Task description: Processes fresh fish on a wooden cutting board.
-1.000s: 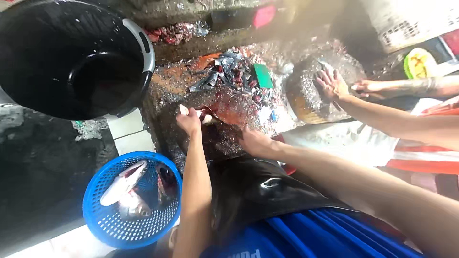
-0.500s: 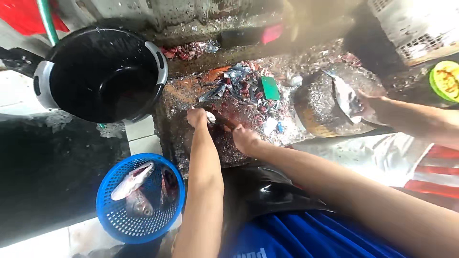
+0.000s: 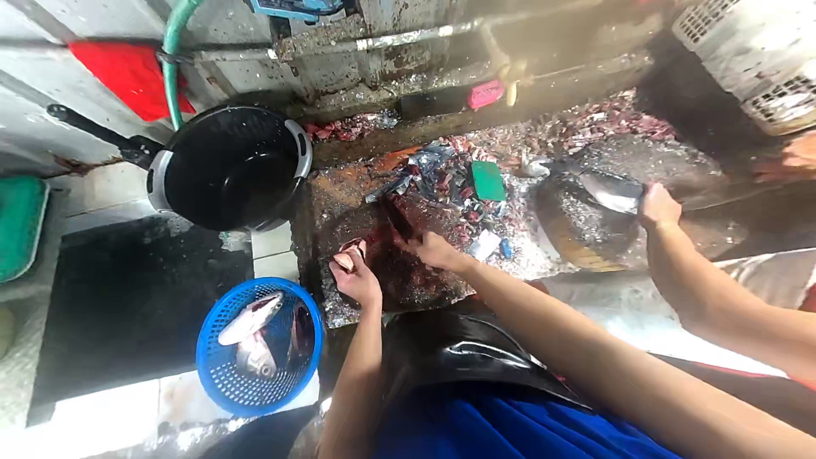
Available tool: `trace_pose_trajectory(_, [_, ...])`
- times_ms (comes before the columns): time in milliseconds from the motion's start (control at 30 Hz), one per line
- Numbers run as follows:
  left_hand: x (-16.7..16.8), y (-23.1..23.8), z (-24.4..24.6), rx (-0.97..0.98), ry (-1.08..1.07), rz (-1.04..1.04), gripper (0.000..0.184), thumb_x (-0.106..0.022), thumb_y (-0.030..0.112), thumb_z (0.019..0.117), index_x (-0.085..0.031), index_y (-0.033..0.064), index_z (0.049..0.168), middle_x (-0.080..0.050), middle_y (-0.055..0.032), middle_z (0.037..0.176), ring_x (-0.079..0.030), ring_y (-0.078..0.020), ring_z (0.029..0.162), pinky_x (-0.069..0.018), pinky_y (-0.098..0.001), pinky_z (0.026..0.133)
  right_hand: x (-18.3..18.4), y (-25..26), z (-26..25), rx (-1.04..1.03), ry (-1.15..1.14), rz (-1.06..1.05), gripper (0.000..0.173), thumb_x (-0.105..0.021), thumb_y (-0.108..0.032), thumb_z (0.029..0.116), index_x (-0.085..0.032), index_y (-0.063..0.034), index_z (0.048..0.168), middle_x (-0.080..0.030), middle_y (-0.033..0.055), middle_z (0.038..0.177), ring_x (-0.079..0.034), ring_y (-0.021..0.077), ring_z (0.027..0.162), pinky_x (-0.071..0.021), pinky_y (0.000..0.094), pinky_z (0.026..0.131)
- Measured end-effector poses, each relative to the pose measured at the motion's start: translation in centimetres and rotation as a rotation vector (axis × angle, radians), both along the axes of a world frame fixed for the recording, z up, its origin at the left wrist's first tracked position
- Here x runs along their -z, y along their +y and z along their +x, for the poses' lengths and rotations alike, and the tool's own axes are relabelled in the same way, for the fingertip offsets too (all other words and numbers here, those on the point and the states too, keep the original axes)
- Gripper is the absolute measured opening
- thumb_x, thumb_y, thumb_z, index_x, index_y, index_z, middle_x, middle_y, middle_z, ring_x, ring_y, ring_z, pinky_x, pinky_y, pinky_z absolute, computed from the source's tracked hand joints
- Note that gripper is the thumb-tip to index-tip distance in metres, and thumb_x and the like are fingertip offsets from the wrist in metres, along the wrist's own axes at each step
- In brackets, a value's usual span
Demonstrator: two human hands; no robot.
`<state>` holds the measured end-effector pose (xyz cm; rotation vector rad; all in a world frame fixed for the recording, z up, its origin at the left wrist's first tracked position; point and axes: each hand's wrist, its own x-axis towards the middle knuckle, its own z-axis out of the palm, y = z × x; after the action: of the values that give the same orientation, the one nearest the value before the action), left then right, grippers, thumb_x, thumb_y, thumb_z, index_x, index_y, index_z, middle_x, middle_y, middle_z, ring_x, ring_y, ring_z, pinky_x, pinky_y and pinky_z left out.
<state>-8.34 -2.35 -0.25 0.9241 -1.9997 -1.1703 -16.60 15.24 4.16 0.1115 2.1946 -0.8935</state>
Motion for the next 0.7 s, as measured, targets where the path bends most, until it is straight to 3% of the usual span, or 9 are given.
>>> trace_pose_trajectory(100, [2.8, 0.6, 3.5, 0.217, -0.014, -0.238, 0.036, -0.076, 0.018, 0.0913, -0.066, -0.0072, 0.116, -0.071, -0.0177, 0.106, -0.072, -0.0215, 0.098, -0.0619, -0.037, 0.087, 1.0, 1.7, 2.2, 0.01, 0.101, 0.013, 0.045, -0.049, -0.038, 0.1081, -0.058, 0.0008, 0.128, -0.069, 0.0221, 0.102, -0.072, 0.0333, 0.086, -0.0598, 0.0529, 0.08])
trace_pose_trajectory(167, [3.9, 1.4, 5.4, 0.293, -0.146, -0.308, 0.042, -0.078, 0.02, 0.0888, -0.066, -0.0073, 0.119, -0.07, -0.0214, 0.112, -0.072, -0.0272, 0.103, -0.061, -0.0402, 0.091, 1.6, 2.3, 2.7, -0.012, 0.089, 0.024, 0.045, -0.054, -0.039, 0.1054, -0.063, 0.0, 0.124, -0.07, 0.0232, 0.106, -0.071, 0.0362, 0.094, -0.0573, 0.0574, 0.087])
trace_pose_trajectory(233, [3.5, 2.5, 6.7, 0.348, -0.322, -0.255, 0.054, -0.079, 0.024, 0.087, -0.06, -0.0066, 0.127, -0.066, -0.025, 0.121, -0.069, -0.0323, 0.111, -0.0585, -0.0439, 0.096, 2.6, 2.0, 2.8, 0.033, 0.042, -0.012, 0.048, -0.051, -0.048, 0.1057, -0.065, -0.0031, 0.116, -0.068, 0.018, 0.09, -0.069, 0.0295, 0.073, -0.0588, 0.0503, 0.07])
trace_pose_trajectory(300, [2.4, 3.6, 6.8, 0.336, -0.452, -0.181, 0.073, -0.083, 0.028, 0.0818, -0.048, -0.0038, 0.137, -0.06, -0.026, 0.131, -0.063, -0.0346, 0.12, -0.0562, -0.0452, 0.1, 3.8, 1.0, 2.5, 0.093, -0.016, -0.088, 0.054, -0.045, -0.054, 0.1067, -0.064, -0.004, 0.115, -0.066, 0.016, 0.082, -0.066, 0.0271, 0.063, -0.0588, 0.0473, 0.063])
trace_pose_trajectory(367, [1.3, 4.2, 5.6, 0.298, -0.559, -0.181, 0.097, -0.087, 0.033, 0.0756, -0.035, -0.0015, 0.15, -0.048, -0.0305, 0.144, -0.053, -0.0428, 0.132, -0.0524, -0.05, 0.105, 5.0, -0.4, 1.6, 0.098, -0.013, -0.126, 0.055, -0.043, -0.054, 0.1072, -0.065, -0.0041, 0.114, -0.067, 0.0162, 0.083, -0.068, 0.0277, 0.066, -0.0596, 0.0486, 0.065])
trace_pose_trajectory(467, [0.8, 3.4, 2.6, 0.322, -0.73, -0.186, 0.116, -0.089, 0.033, 0.0693, -0.022, 0.0039, 0.16, -0.035, -0.033, 0.154, -0.041, -0.0497, 0.14, -0.0458, -0.0591, 0.109, 6.7, -2.2, 1.0, 0.121, 0.052, -0.168, 0.054, -0.045, -0.053, 0.1068, -0.067, -0.0036, 0.113, -0.07, 0.0202, 0.092, -0.071, 0.0348, 0.081, -0.0585, 0.0577, 0.074])
trace_pose_trajectory(567, [2.4, 2.2, 1.2, 0.347, -0.785, -0.164, 0.118, -0.088, 0.031, 0.0697, -0.017, 0.0036, 0.161, -0.032, -0.0339, 0.155, -0.038, -0.0517, 0.141, -0.0406, -0.0659, 0.11, 7.4, -2.7, 2.7, 0.147, 0.054, -0.191, 0.06, -0.04, -0.062, 0.1049, -0.063, -0.0073, 0.115, -0.068, 0.0174, 0.086, -0.069, 0.0319, 0.071, -0.0591, 0.0543, 0.065])
trace_pose_trajectory(700, [3.6, 2.2, 1.6, 0.333, -0.755, -0.206, 0.117, -0.083, 0.044, 0.0762, -0.014, 0.0073, 0.163, -0.033, -0.0313, 0.155, -0.038, -0.0489, 0.142, -0.038, -0.0636, 0.113, 6.9, -3.9, 3.4, 0.093, 0.021, -0.242, 0.056, -0.041, -0.055, 0.1076, -0.062, -0.0042, 0.119, -0.069, 0.0172, 0.084, -0.07, 0.0308, 0.068, -0.0607, 0.0523, 0.065])
